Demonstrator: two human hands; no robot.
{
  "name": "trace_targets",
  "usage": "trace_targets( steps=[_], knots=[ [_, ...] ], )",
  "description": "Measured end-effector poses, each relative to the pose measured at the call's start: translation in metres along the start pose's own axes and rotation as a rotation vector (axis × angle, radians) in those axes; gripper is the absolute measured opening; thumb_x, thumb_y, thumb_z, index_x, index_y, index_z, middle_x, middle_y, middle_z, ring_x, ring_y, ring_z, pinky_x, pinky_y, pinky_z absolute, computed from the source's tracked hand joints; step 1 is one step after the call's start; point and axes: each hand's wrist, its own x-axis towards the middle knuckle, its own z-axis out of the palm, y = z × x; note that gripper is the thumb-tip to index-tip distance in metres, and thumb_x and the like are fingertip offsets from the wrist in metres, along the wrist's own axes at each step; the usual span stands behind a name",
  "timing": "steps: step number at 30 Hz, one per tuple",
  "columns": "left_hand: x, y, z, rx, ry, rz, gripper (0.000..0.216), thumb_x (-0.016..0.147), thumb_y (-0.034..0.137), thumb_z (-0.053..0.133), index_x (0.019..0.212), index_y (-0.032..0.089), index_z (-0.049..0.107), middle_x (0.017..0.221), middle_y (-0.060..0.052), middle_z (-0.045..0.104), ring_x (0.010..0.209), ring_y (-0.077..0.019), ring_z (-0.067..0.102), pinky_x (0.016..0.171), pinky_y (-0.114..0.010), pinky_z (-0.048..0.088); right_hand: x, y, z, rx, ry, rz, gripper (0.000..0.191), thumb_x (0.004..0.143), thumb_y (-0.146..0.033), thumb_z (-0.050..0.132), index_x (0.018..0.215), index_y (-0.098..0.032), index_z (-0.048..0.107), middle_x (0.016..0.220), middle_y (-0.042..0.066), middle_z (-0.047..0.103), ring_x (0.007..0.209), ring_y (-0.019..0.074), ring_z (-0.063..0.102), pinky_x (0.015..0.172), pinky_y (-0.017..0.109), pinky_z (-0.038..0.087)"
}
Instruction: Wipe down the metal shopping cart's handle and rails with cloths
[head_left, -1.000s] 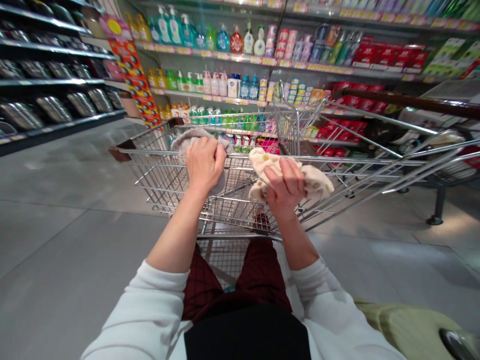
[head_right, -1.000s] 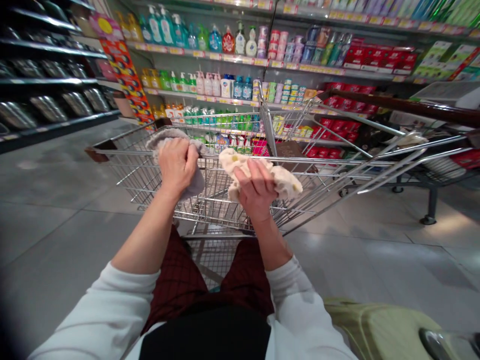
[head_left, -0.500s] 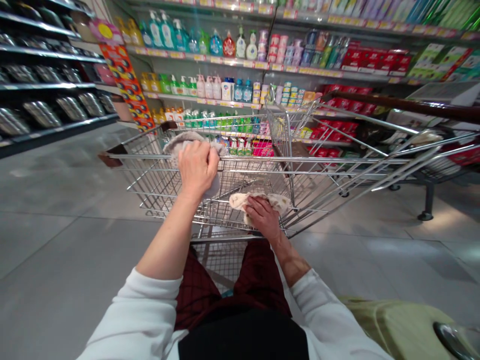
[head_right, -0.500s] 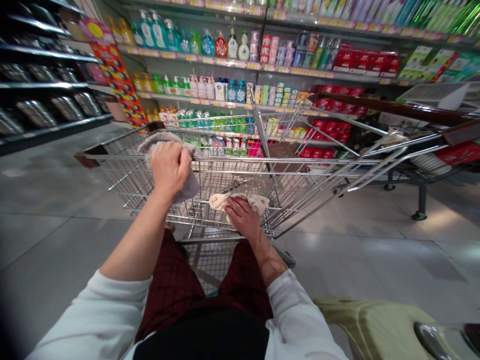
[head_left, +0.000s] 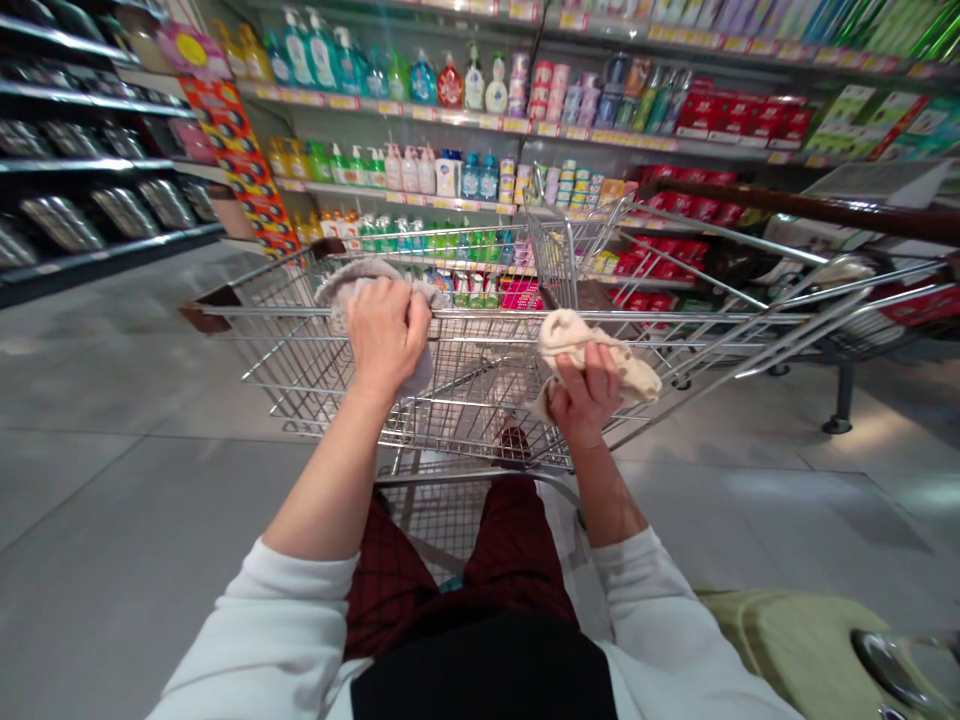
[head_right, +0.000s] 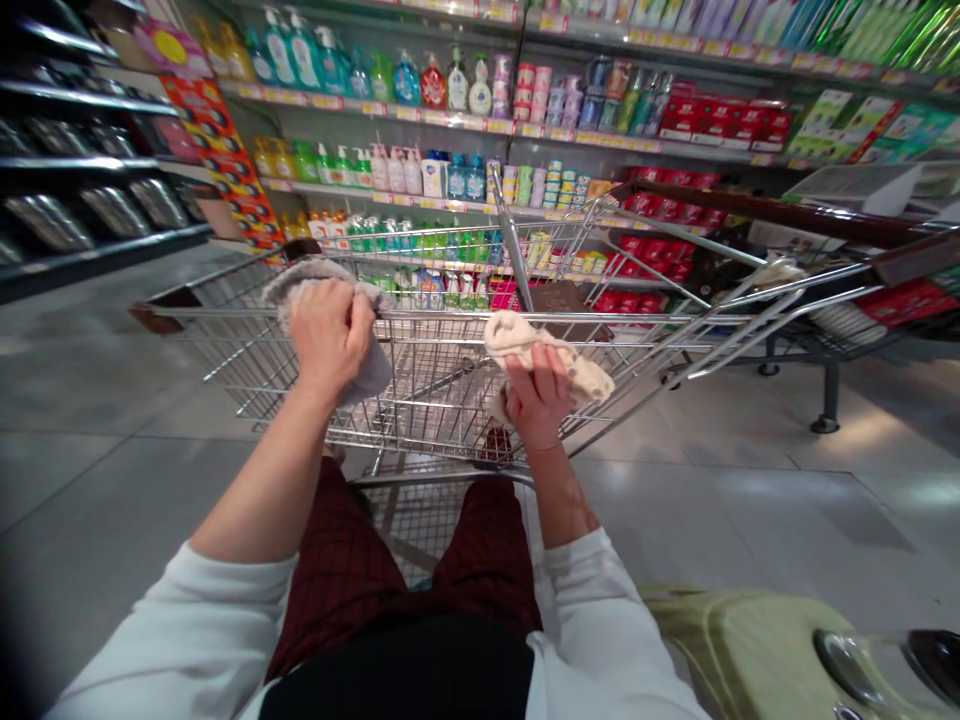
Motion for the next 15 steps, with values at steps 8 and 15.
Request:
trace_targets(
  steps=[8, 15],
  knots=[
    [0.0, 0.003, -0.003, -0.012, -0.019, -0.018, 0.025, 0.097, 0.034, 0.038, 0.079, 0.023, 0.051, 0.093, -0.009, 0.059, 0.101, -0.0289, 0.053, 0.091, -0.043, 0.033, -0.084, -0.038, -0.005, 0.11, -0.283, 0.032, 0.035, 0.089, -0.008, 0.054, 0.104, -0.028, 0.079, 0.122, 0.005, 0.073, 0.127, 0.0178, 0.06, 0.111, 0.031, 0.046],
    [0.0, 0.001, -0.002, -0.012, 0.026, 0.018, 0.023, 0.097, 0.034, 0.039, 0.079, 0.024, 0.051, 0.089, -0.009, 0.06, 0.098, -0.0279, 0.053, 0.09, -0.043, 0.035, -0.022, -0.011, -0.028, 0.154, -0.144, 0.084, 0.034, 0.09, -0.012, 0.049, 0.098, -0.027, 0.078, 0.122, 0.003, 0.073, 0.121, 0.0197, 0.061, 0.107, 0.035, 0.05]
  ],
)
